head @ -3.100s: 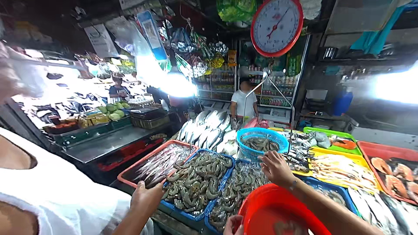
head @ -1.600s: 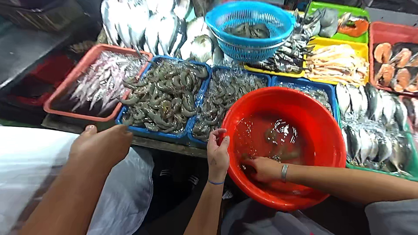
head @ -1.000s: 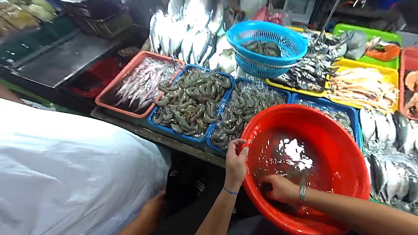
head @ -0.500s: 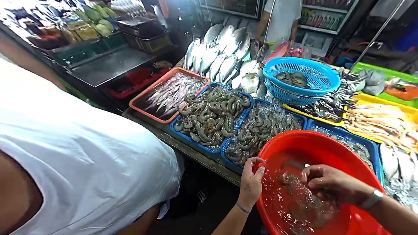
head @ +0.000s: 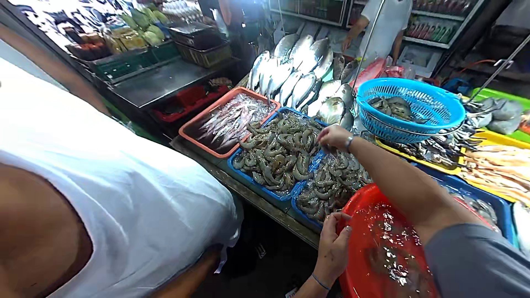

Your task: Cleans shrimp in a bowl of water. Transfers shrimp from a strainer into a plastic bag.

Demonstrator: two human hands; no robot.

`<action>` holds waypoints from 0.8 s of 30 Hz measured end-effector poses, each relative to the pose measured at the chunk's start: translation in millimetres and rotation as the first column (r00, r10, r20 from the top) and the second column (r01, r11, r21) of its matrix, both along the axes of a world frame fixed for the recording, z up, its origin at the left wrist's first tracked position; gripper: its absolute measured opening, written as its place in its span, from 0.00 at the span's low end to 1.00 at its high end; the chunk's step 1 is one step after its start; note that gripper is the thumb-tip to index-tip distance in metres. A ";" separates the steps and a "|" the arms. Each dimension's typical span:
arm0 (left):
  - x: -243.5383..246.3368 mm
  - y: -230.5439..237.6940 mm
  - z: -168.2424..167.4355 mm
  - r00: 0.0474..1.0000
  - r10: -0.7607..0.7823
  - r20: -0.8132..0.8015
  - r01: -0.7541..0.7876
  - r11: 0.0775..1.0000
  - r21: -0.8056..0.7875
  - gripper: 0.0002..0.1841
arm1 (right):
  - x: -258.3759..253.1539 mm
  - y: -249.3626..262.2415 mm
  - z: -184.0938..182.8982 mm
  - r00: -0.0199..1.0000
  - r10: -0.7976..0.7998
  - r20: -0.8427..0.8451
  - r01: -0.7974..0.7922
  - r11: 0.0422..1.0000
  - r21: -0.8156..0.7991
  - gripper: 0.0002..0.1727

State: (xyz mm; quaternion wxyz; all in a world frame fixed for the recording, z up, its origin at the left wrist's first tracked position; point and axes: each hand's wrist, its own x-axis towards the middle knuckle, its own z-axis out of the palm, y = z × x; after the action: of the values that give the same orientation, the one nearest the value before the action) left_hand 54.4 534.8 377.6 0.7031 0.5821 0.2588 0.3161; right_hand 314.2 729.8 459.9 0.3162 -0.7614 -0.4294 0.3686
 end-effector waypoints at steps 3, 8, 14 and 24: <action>1.1 0.6 1.8 1.000 0.022 0.006 -0.022 0.999 0.036 0.12 | 8.0 25.4 14.4 0.993 -0.080 0.086 0.065 0.983 0.169 0.30; -4.0 -1.2 9.8 0.994 0.015 -0.112 -0.008 0.998 0.066 0.13 | 3.7 -92.0 56.1 0.867 -0.073 0.493 -0.141 0.914 0.382 0.18; -4.9 -2.7 11.4 0.972 0.088 -0.216 -0.031 0.966 0.256 0.17 | -1.6 -311.7 8.7 0.851 0.303 0.429 -0.278 0.953 -0.122 0.15; -1.6 -1.7 14.8 0.963 0.163 -0.213 0.061 0.639 0.767 0.13 | -43.2 -343.7 -99.3 0.828 0.249 0.503 -0.078 0.938 -0.337 0.37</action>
State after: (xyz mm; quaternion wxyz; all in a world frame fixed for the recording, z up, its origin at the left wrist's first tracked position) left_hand 52.7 533.1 392.4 0.3398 0.8536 0.2074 0.3359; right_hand 271.1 386.1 360.6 0.0298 -0.8329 -0.5037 0.2271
